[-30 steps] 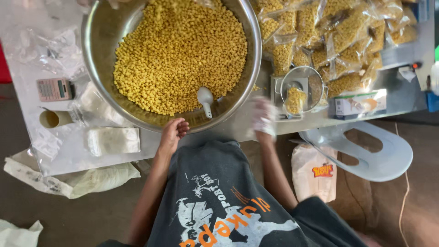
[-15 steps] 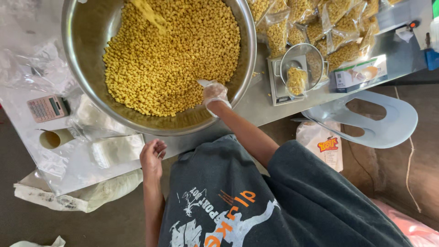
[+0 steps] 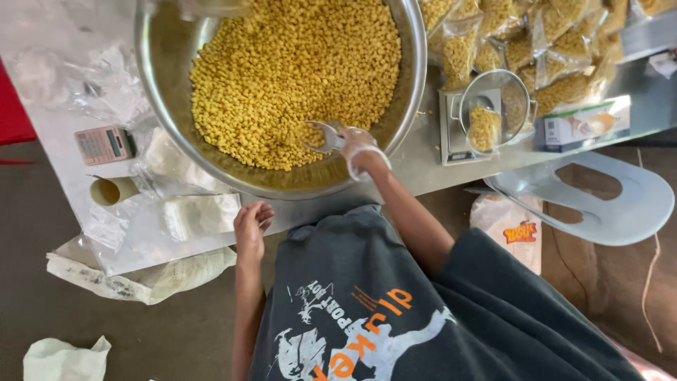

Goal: The person scoops yellow corn puffs from a large metal bowl using a plastic scoop and transfers them into small clear plastic bags. The filled bags are placed on a digital scale to verify weight, then set aside on the table. The process is repeated continuously throughout the clip.

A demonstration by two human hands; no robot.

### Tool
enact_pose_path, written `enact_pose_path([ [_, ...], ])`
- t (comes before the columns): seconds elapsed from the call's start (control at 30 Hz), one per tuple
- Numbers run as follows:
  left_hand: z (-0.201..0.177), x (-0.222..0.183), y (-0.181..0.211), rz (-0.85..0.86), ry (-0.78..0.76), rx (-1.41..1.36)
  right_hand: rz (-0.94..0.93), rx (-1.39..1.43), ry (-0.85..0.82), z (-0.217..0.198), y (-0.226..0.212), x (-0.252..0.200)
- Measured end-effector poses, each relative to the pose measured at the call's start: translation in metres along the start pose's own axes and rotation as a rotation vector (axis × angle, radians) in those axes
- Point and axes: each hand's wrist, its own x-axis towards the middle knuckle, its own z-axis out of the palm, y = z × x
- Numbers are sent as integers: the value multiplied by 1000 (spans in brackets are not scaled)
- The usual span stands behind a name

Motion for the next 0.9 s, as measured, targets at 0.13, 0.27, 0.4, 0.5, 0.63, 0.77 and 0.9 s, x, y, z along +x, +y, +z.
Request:
enact_pose_path([
  [0.13, 33, 7, 3, 42, -62, 19, -179, 75, 70, -44, 14, -31],
  [0.27, 64, 17, -3, 91, -136, 104, 70, 89, 6, -78, 32, -63],
  [0.4, 84, 28, -18, 61, -166, 136, 111, 227, 60, -88, 59, -96],
  [0.5, 102, 35, -28, 42, -205, 172, 249, 448, 7, -97, 78, -109],
  [0.63, 123, 38, -35, 1, -260, 226, 249, 783, 20, -95, 97, -129],
  [0.77, 142, 39, -34, 16, -305, 294, 316, 855, 103, -104, 121, -175],
  [0.9, 154, 45, -21, 45, -329, 348, 391, 1050, 177, -111, 154, -235],
])
